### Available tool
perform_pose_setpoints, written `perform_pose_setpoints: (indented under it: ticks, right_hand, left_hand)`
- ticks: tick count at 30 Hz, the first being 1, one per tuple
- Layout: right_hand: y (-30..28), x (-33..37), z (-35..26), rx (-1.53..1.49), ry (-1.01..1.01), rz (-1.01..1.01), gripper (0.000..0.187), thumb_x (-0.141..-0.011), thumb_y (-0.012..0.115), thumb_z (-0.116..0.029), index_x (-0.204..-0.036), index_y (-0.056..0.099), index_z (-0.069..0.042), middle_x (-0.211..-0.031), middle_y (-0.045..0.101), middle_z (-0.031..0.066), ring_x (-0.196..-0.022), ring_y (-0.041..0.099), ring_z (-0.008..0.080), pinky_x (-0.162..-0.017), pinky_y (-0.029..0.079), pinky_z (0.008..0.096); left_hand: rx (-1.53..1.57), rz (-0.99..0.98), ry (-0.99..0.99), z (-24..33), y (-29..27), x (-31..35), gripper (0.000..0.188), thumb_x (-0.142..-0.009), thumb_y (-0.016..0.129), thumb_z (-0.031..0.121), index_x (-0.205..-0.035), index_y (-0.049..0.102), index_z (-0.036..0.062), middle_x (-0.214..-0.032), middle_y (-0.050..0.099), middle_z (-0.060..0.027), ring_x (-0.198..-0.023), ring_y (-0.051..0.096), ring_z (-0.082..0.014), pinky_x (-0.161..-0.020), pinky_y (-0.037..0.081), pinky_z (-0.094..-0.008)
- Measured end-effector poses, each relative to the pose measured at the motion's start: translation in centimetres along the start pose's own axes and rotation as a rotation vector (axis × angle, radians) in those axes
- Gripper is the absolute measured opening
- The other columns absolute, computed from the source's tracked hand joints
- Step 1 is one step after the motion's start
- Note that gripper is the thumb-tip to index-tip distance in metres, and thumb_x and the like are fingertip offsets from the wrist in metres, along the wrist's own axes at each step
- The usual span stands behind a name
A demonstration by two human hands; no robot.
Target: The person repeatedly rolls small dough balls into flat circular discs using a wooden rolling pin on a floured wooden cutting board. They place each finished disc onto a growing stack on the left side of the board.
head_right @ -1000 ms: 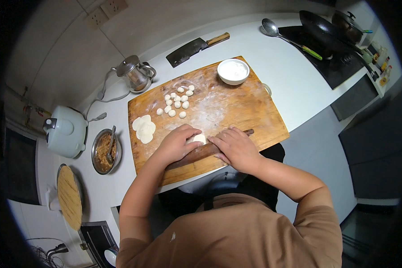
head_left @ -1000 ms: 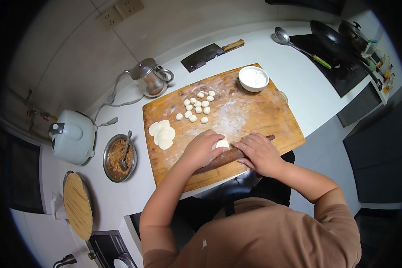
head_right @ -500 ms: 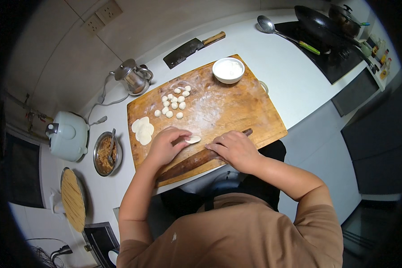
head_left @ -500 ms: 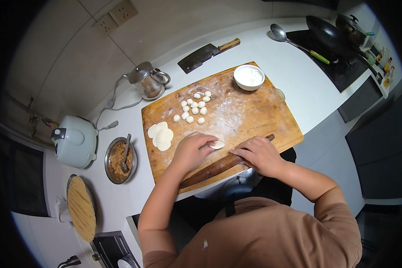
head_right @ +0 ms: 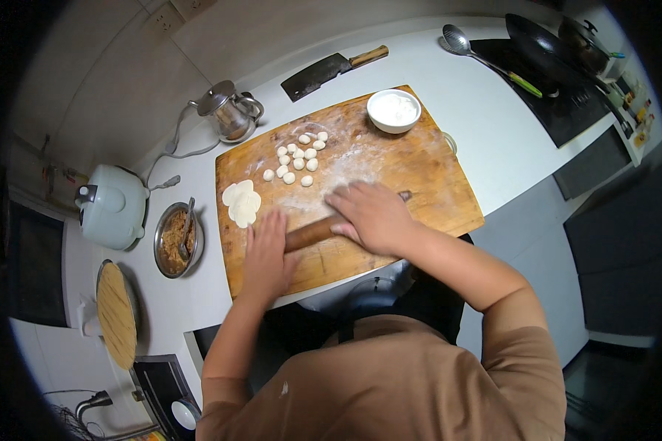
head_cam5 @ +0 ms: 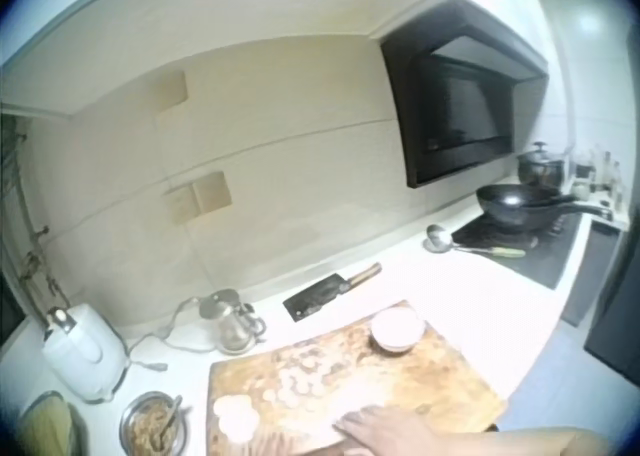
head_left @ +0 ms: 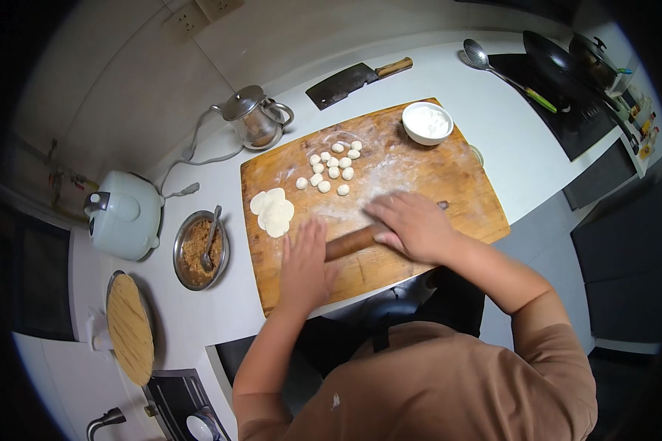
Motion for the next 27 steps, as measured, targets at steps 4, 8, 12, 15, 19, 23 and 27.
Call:
perform_pose_setpoints:
  ticks: [4,8,12,15,19,23,27]
  right_hand:
    - [2.3,-2.9,2.8,0.126,0.102,0.103,0.053,-0.094,0.057,-0.04,-0.134,0.057,-0.005,-0.138,0.056,0.0158,-0.133,0.047,0.0383,-0.11,0.039,0.0455]
    - [0.9,-0.5,0.9,0.047,0.062,0.004,0.063,-0.09,0.062,-0.042,-0.139,0.053,-0.004,-0.143,0.052,0.0179,-0.135,0.046,0.0382,-0.112,0.037,0.0459]
    - [-0.2,3.1,-2.3,0.058,-0.038,-0.068,0.068,-0.087,0.065,-0.046,-0.14,0.052,-0.006,-0.142,0.053,0.0158,-0.135,0.046,0.0363,-0.11,0.039,0.0465]
    - [0.3,1.3,-1.8,0.066,-0.035,-0.034,0.065,-0.09,0.063,-0.047,-0.141,0.051,-0.007,-0.144,0.052,0.0141,-0.136,0.045,0.0356,-0.11,0.039,0.0479]
    - [1.7,-2.5,0.4,0.078,0.02,0.024,0.064,-0.092,0.061,-0.046,-0.141,0.051,-0.006,-0.145,0.051,0.0148,-0.136,0.045,0.0373,-0.111,0.038,0.0486]
    - [1.3,-0.9,-0.7,0.019,0.005,0.027,0.07,-0.089,0.064,-0.046,-0.142,0.049,-0.003,-0.145,0.049,0.019,-0.136,0.045,0.0391,-0.11,0.038,0.0487]
    - [0.1,3.7,-3.0,-0.016,-0.028,-0.066,0.075,-0.088,0.066,-0.045,-0.145,0.045,0.0,-0.144,0.05,0.0213,-0.135,0.046,0.0389,-0.111,0.037,0.0473]
  left_hand:
    - [0.021,0.125,-0.055,-2.2,-0.7,-3.9,0.077,-0.092,0.063,0.035,-0.154,0.03,0.0015,-0.16,0.029,-0.0202,-0.15,0.026,-0.034,-0.122,0.014,-0.0527]
    - [0.007,0.027,0.001,-0.9,-1.1,-1.6,0.082,-0.089,0.068,0.033,-0.153,0.029,0.0005,-0.161,0.028,-0.0203,-0.15,0.025,-0.0344,-0.123,0.016,-0.0505]
    - [0.067,-0.134,0.014,0.6,-0.8,2.2,0.088,-0.084,0.073,0.03,-0.154,0.027,0.0003,-0.161,0.027,-0.0208,-0.151,0.024,-0.0352,-0.122,0.018,-0.0503]
    - [0.068,-0.068,-0.021,-0.6,-0.3,1.9,0.085,-0.087,0.071,0.033,-0.153,0.029,0.0006,-0.16,0.029,-0.0203,-0.15,0.026,-0.0349,-0.122,0.019,-0.0498]
    - [0.059,0.08,-0.068,-2.2,-0.7,-0.3,0.079,-0.09,0.068,0.034,-0.152,0.032,0.0003,-0.16,0.03,-0.0201,-0.148,0.029,-0.0349,-0.121,0.02,-0.0499]
    - [0.038,0.012,-0.062,-2.3,-0.9,0.0,0.083,-0.088,0.07,0.034,-0.153,0.031,0.0012,-0.161,0.028,-0.0193,-0.149,0.027,-0.034,-0.122,0.019,-0.05]
    - [0.057,-0.13,0.047,-0.4,-1.1,3.6,0.089,-0.085,0.073,0.034,-0.155,0.028,0.0025,-0.162,0.026,-0.0179,-0.151,0.025,-0.0324,-0.122,0.019,-0.05]
Point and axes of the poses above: each hand's wrist, its own x-axis away from the middle knuckle, its own y-axis out of the palm, z = x × y, the point moved 4 cm from there along -x, towards the middle knuckle
